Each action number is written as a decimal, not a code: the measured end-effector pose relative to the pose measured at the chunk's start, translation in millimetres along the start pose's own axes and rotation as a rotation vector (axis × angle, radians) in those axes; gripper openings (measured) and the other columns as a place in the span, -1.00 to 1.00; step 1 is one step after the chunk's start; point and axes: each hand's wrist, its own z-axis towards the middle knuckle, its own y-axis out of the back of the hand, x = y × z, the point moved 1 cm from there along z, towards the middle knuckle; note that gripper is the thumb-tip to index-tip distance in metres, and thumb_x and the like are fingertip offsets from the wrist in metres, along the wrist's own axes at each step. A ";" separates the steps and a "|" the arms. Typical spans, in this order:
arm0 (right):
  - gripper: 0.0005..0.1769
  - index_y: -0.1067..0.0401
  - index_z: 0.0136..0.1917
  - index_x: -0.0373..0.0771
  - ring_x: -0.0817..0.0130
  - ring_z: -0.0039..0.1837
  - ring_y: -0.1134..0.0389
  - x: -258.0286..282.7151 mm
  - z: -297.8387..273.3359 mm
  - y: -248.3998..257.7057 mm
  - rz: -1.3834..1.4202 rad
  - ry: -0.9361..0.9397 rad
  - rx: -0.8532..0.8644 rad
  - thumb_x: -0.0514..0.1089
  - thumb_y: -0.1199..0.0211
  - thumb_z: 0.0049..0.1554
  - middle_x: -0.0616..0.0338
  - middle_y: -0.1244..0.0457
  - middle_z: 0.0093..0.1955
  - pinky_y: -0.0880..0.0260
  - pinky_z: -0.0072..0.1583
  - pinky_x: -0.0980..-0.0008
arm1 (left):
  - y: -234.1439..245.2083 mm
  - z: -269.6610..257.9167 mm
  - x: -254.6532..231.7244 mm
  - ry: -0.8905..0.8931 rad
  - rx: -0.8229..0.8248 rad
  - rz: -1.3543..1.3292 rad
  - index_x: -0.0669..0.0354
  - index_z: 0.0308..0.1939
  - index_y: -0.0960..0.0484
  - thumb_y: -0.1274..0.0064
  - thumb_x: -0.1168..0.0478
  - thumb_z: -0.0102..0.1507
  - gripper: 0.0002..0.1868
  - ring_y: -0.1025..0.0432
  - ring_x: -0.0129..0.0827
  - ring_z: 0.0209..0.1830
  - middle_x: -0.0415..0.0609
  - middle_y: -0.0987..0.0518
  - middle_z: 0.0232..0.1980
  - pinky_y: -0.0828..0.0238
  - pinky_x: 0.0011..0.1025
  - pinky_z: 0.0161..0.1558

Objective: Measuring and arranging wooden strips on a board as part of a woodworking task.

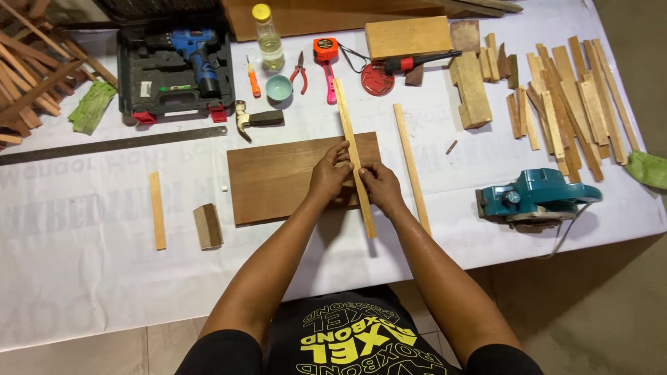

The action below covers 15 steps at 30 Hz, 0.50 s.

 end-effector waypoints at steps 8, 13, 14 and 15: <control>-0.66 -0.52 0.23 -0.22 0.49 -0.23 -0.38 -35.4 10.9 109.2 -0.076 -0.016 -0.026 -0.10 -0.23 0.22 0.23 -0.39 -0.22 -0.40 -0.16 0.44 | -113.2 3.1 -31.6 0.165 0.038 0.191 -0.03 0.41 -0.43 -0.14 0.30 0.25 -0.38 -0.61 -0.31 -0.23 0.01 -0.66 0.14 -0.58 -0.33 -0.22; -0.64 -0.51 0.26 -0.21 0.48 -0.27 -0.37 -57.8 18.0 158.5 -0.097 -0.099 -0.006 -0.10 -0.24 0.22 0.20 -0.39 -0.23 -0.38 -0.20 0.43 | -170.8 13.3 -17.4 -0.033 -0.011 0.463 0.03 0.37 -0.46 -0.20 0.19 0.24 -0.41 -0.64 -0.20 -0.17 0.08 -0.62 0.16 -0.60 -0.28 -0.13; -0.64 -0.50 0.26 -0.21 0.48 -0.28 -0.37 -64.3 22.2 165.1 -0.076 -0.112 0.002 -0.10 -0.24 0.21 0.20 -0.39 -0.23 -0.38 -0.22 0.43 | -179.0 14.1 -16.8 -0.083 -0.008 0.610 0.07 0.35 -0.48 -0.19 0.17 0.26 -0.43 -0.59 -0.11 -0.09 0.10 -0.61 0.14 -0.55 -0.21 -0.07; -0.64 -0.49 0.26 -0.22 0.48 -0.29 -0.37 -70.7 26.2 171.4 -0.055 -0.125 0.009 -0.10 -0.24 0.21 0.19 -0.39 -0.23 -0.38 -0.24 0.42 | -186.9 14.8 -16.3 -0.134 -0.004 0.757 0.11 0.34 -0.49 -0.18 0.14 0.27 -0.45 -0.55 -0.03 0.00 0.12 -0.61 0.11 -0.51 -0.13 -0.02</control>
